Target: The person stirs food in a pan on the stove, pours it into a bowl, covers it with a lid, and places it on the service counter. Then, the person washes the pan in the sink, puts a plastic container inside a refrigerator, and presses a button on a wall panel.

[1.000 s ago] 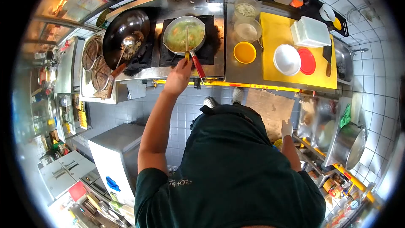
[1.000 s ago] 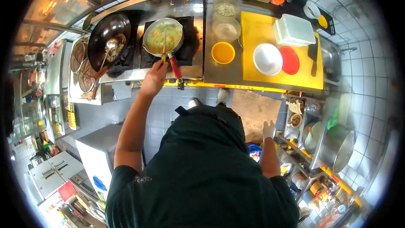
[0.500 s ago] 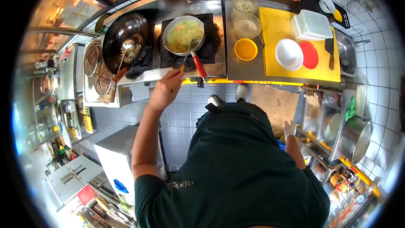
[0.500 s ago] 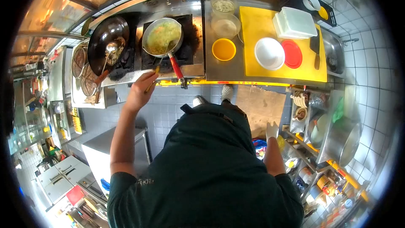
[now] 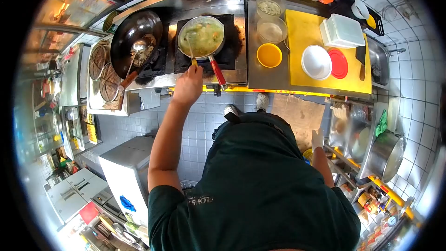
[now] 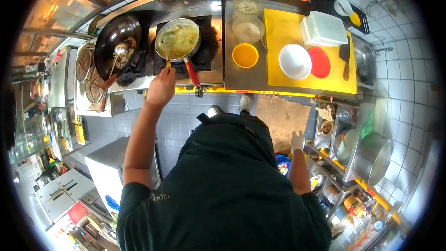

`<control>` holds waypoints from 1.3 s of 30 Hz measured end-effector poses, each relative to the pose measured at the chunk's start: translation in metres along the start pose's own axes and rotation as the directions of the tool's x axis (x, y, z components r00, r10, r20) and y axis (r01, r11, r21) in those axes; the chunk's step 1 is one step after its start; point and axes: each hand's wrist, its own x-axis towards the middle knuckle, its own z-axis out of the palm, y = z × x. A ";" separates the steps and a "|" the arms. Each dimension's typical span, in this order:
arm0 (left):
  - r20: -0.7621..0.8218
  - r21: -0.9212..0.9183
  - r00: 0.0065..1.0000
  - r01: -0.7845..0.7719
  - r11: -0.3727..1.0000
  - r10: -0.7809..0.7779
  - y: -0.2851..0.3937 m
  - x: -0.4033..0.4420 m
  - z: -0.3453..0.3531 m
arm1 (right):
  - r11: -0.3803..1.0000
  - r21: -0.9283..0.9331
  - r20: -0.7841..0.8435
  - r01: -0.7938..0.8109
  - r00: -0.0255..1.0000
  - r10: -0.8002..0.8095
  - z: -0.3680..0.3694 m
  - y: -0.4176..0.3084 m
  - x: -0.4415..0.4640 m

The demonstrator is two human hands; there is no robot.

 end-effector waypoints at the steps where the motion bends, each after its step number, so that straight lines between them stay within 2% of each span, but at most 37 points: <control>1: 0.010 -0.008 1.000 0.014 1.000 -0.014 0.008 -0.005 -0.006 | 1.000 0.020 0.009 -0.017 1.000 0.017 -0.001 -0.007 -0.007; 3: 0.001 -0.062 1.000 0.014 0.998 -0.014 0.021 -0.010 -0.020 | 0.997 0.056 0.031 -0.049 0.998 0.047 0.004 -0.003 -0.014; 6: -0.149 -0.233 0.986 0.034 0.972 -0.070 0.036 -0.013 -0.046 | 0.999 0.017 0.027 -0.044 0.999 0.043 0.008 0.006 -0.015; 9: -0.318 -0.485 0.922 0.042 0.874 -0.221 0.025 -0.014 -0.045 | 0.999 -0.016 0.038 -0.046 0.998 0.047 0.010 0.011 -0.007; 12: -0.309 -0.638 0.864 0.123 0.760 -0.398 0.021 -0.016 -0.030 | 1.000 -0.004 0.041 -0.013 0.999 0.014 0.009 0.010 0.002; 15: -0.432 -0.500 0.842 0.075 0.863 -0.324 0.014 -0.009 0.001 | 1.000 -0.020 0.022 0.009 1.000 -0.009 0.003 -0.003 0.003; 18: -0.411 -0.482 0.838 0.133 0.866 -0.358 0.007 -0.006 0.026 | 0.999 -0.034 0.040 0.031 0.999 -0.029 -0.001 -0.012 0.009; 22: -0.319 -0.662 0.817 0.171 0.730 -0.481 0.009 -0.015 0.047 | 0.987 -0.110 0.064 0.117 0.992 -0.111 0.005 0.007 0.021; 24: -0.119 -0.966 0.673 0.090 0.241 -0.730 0.018 -0.014 0.046 | 0.961 -0.203 0.105 0.190 0.980 -0.171 0.016 0.036 0.037; 25: 0.031 -0.999 0.605 0.002 -0.037 -0.795 0.020 -0.014 0.043 | 0.975 -0.174 0.123 0.142 0.985 -0.121 0.013 0.040 0.038; 27: 0.167 -0.970 0.536 -0.061 -0.235 -0.827 0.018 -0.013 0.021 | 0.992 -0.116 0.163 0.042 0.986 -0.023 -0.003 0.004 0.014; 29: 0.262 -0.910 0.505 -0.154 -0.384 -0.822 0.011 -0.016 0.013 | 0.997 -0.066 0.103 0.050 0.994 -0.043 -0.002 0.001 0.004; 30: 0.249 -0.907 0.517 -0.173 -0.385 -0.819 0.011 -0.019 0.012 | 0.998 -0.039 0.072 0.055 0.996 -0.052 -0.001 0.004 0.001; 31: 0.235 -0.903 0.530 -0.191 -0.385 -0.815 0.012 -0.023 0.010 | 0.971 -0.188 0.131 0.149 0.983 -0.126 -0.003 0.006 0.002; 33: 0.194 -0.912 0.547 -0.204 -0.355 -0.814 0.016 -0.028 0.002 | 0.827 -0.446 0.276 0.341 0.932 -0.235 0.006 0.043 0.025; 36: 0.100 -0.949 0.569 -0.193 -0.250 -0.817 0.026 -0.031 -0.005 | 0.969 -0.195 0.192 0.151 0.975 -0.113 0.010 0.049 0.031; 39: -0.014 -0.981 0.590 -0.165 -0.103 -0.807 0.029 -0.034 -0.007 | 0.961 -0.214 0.182 0.172 0.974 -0.134 0.007 0.043 0.029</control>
